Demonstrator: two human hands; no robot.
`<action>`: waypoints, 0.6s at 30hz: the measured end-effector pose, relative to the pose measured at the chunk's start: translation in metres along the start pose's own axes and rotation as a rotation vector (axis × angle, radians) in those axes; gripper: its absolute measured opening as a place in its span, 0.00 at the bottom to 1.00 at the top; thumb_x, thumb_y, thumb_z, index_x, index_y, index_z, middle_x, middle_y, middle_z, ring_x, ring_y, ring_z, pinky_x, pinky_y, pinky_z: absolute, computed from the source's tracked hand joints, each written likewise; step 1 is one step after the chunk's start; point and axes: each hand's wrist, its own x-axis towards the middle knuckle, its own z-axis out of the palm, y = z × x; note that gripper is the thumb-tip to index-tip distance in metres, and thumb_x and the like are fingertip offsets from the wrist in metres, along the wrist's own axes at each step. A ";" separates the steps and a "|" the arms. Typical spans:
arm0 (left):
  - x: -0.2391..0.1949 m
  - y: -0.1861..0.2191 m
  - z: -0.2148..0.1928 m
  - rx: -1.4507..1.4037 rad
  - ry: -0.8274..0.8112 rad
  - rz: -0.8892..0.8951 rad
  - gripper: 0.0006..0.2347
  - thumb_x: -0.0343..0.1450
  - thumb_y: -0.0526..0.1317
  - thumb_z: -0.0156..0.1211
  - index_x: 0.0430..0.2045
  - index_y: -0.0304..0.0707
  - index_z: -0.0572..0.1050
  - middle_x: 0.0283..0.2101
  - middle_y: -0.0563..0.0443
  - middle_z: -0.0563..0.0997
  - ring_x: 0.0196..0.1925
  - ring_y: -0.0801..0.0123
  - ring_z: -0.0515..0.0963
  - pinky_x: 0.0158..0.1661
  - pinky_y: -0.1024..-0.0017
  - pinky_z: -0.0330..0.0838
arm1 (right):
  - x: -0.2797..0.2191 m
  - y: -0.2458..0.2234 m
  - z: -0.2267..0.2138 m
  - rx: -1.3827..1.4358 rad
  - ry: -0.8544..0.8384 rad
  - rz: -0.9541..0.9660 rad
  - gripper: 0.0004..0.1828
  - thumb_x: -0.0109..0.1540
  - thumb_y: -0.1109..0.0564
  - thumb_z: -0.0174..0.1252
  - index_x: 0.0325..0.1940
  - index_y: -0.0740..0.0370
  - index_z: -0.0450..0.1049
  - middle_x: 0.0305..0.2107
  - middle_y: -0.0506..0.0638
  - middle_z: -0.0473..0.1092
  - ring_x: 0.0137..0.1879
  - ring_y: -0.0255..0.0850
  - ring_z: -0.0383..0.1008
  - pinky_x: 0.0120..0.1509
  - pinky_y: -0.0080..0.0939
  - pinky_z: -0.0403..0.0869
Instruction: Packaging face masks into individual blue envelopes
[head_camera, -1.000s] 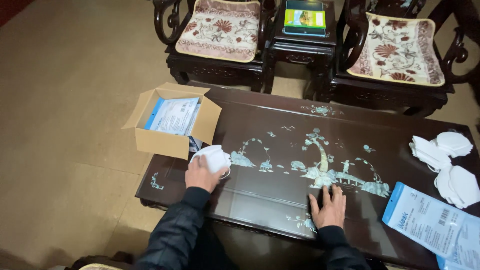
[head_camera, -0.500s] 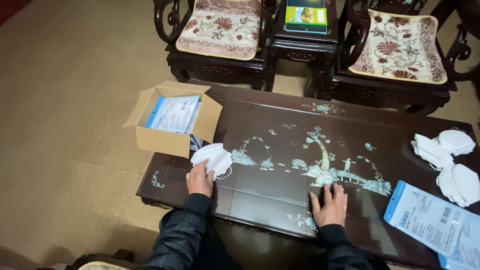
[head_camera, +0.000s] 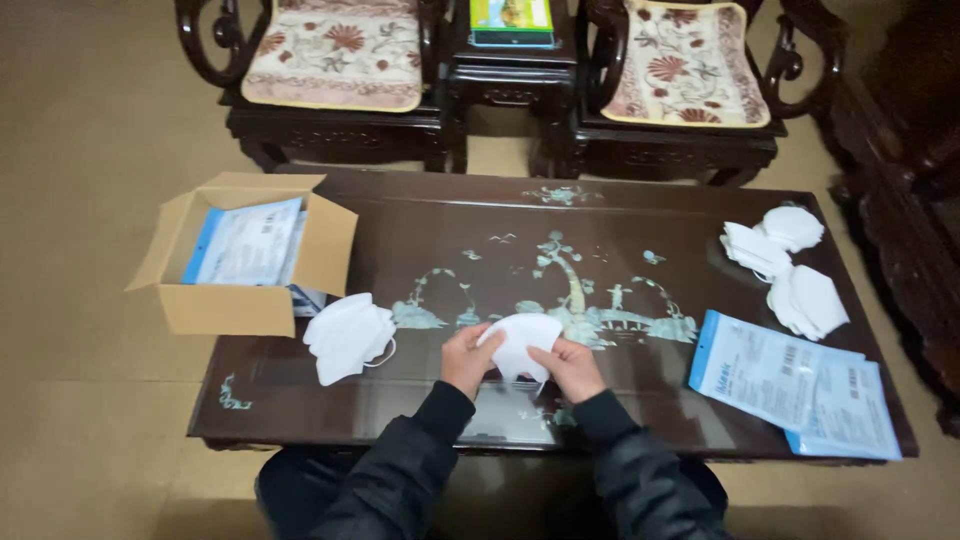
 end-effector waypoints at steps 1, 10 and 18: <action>0.000 -0.008 0.006 0.005 -0.005 -0.004 0.22 0.63 0.40 0.78 0.51 0.34 0.80 0.43 0.36 0.85 0.37 0.62 0.85 0.31 0.66 0.85 | 0.012 0.017 -0.006 0.003 0.007 0.002 0.09 0.58 0.65 0.70 0.41 0.73 0.83 0.27 0.63 0.80 0.34 0.45 0.83 0.40 0.48 0.83; 0.042 -0.092 0.013 -0.040 -0.032 -0.201 0.20 0.67 0.39 0.75 0.49 0.26 0.77 0.38 0.35 0.78 0.33 0.50 0.86 0.31 0.55 0.87 | 0.030 0.061 -0.022 0.041 0.086 0.244 0.09 0.60 0.62 0.69 0.39 0.72 0.79 0.20 0.64 0.76 0.24 0.48 0.81 0.28 0.44 0.83; 0.026 -0.069 0.011 -0.107 -0.188 -0.247 0.13 0.71 0.33 0.67 0.48 0.28 0.76 0.41 0.33 0.82 0.35 0.49 0.88 0.35 0.57 0.88 | 0.026 0.054 -0.022 0.006 0.072 0.252 0.09 0.62 0.61 0.67 0.39 0.72 0.80 0.23 0.65 0.78 0.24 0.49 0.82 0.29 0.47 0.84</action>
